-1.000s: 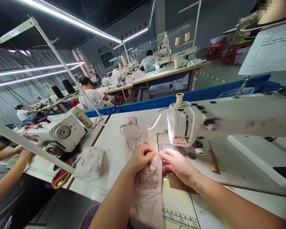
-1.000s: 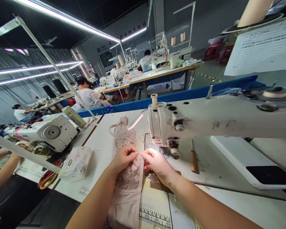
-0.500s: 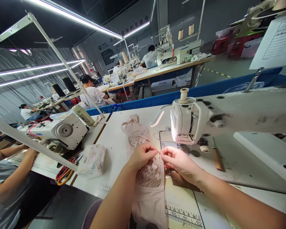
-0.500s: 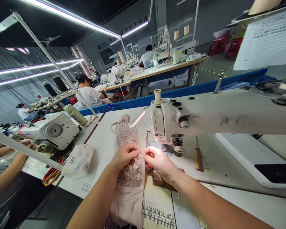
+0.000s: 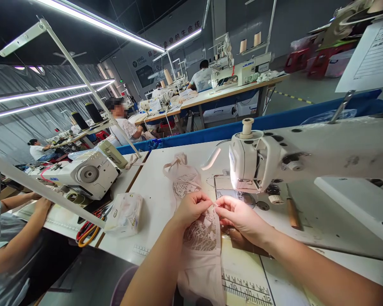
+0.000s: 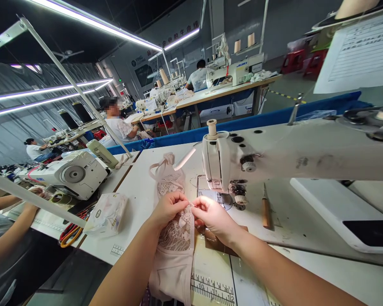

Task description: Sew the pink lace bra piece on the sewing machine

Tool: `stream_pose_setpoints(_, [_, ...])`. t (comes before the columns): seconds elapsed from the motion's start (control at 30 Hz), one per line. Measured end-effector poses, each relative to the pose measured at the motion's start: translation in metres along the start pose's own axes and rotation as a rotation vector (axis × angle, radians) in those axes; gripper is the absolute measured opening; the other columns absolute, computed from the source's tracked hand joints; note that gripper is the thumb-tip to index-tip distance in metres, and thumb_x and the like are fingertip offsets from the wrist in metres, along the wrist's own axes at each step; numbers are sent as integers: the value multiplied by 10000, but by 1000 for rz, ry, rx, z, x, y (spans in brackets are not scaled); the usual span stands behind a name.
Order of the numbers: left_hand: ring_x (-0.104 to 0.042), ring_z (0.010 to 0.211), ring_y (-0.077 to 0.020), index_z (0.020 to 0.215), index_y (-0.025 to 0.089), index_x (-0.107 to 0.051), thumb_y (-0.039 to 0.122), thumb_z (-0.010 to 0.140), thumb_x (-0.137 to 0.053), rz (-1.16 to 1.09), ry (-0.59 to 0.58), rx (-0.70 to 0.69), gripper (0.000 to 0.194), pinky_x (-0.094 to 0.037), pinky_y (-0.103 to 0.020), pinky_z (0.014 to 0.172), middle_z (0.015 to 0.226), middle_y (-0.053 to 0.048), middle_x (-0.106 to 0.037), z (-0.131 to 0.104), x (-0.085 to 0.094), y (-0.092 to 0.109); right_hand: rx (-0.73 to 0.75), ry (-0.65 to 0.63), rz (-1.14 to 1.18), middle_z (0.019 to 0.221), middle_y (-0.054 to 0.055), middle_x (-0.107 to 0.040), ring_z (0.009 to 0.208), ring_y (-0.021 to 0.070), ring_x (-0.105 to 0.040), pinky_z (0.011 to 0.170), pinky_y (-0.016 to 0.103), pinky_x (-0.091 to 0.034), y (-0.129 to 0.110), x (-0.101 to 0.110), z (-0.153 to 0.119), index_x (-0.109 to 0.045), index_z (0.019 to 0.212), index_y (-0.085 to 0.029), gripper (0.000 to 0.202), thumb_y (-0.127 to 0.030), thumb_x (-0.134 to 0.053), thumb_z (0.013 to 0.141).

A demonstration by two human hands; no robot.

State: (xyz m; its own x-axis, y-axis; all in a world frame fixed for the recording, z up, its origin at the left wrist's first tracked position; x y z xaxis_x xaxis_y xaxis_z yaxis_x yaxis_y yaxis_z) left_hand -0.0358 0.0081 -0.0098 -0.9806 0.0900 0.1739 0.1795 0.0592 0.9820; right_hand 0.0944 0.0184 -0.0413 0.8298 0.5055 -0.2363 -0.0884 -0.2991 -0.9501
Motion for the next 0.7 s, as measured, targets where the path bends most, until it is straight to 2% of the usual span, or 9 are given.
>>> stream_pose_setpoints(0.3, [-352,434,-64,745,116,-550,342,695,-597,16,6,8,235,-258,-187,401,535,27,-422,1,0,-4,-1,3,-29,722,-13,-516,585,88,-502,564,233,-402,0,0,1,-474,816,-144,573,-611,-720,594])
stream_pose_setpoints(0.5, [-430,556,-89,748,117,-549,354,725,-564,92,15,-76,239,-341,-210,519,643,-7,-489,2,0,0,28,-12,-75,737,-8,-498,594,90,-490,555,234,-408,-2,-2,3,-431,820,-154,532,-601,-657,639])
stream_pose_setpoints(0.57, [-489,675,-122,816,120,-572,358,737,-566,165,23,-144,251,-389,-238,631,749,-32,-539,1,4,5,63,11,-125,738,-5,-487,615,89,-488,578,230,-423,-6,-3,5,-416,819,-153,446,-542,-598,698])
stream_pose_setpoints(0.63, [-504,783,-154,876,124,-580,361,721,-593,302,12,-208,283,-389,-265,723,846,-50,-560,-2,9,9,105,56,-217,728,-7,-467,607,85,-478,580,226,-426,-12,-6,7,-406,819,-153,284,-415,-509,783])
stream_pose_setpoints(0.7, [-493,773,-164,832,131,-574,369,715,-575,541,-73,-221,266,-379,-278,718,834,-50,-553,-3,10,9,150,116,-361,731,-2,-463,592,84,-472,571,226,-424,-20,-10,7,-416,814,-147,108,-253,-434,827])
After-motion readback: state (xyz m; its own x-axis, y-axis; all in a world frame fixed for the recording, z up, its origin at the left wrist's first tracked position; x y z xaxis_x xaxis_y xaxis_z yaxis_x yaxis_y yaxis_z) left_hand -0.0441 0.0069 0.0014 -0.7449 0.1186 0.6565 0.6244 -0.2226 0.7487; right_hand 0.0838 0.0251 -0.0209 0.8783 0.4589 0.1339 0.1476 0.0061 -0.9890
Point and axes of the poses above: each hand's wrist, its own z-axis towards the middle knuckle, its own x-axis out of the back of the hand, y = z × x, the point moved 5 cm from there along z, towards the middle knuckle
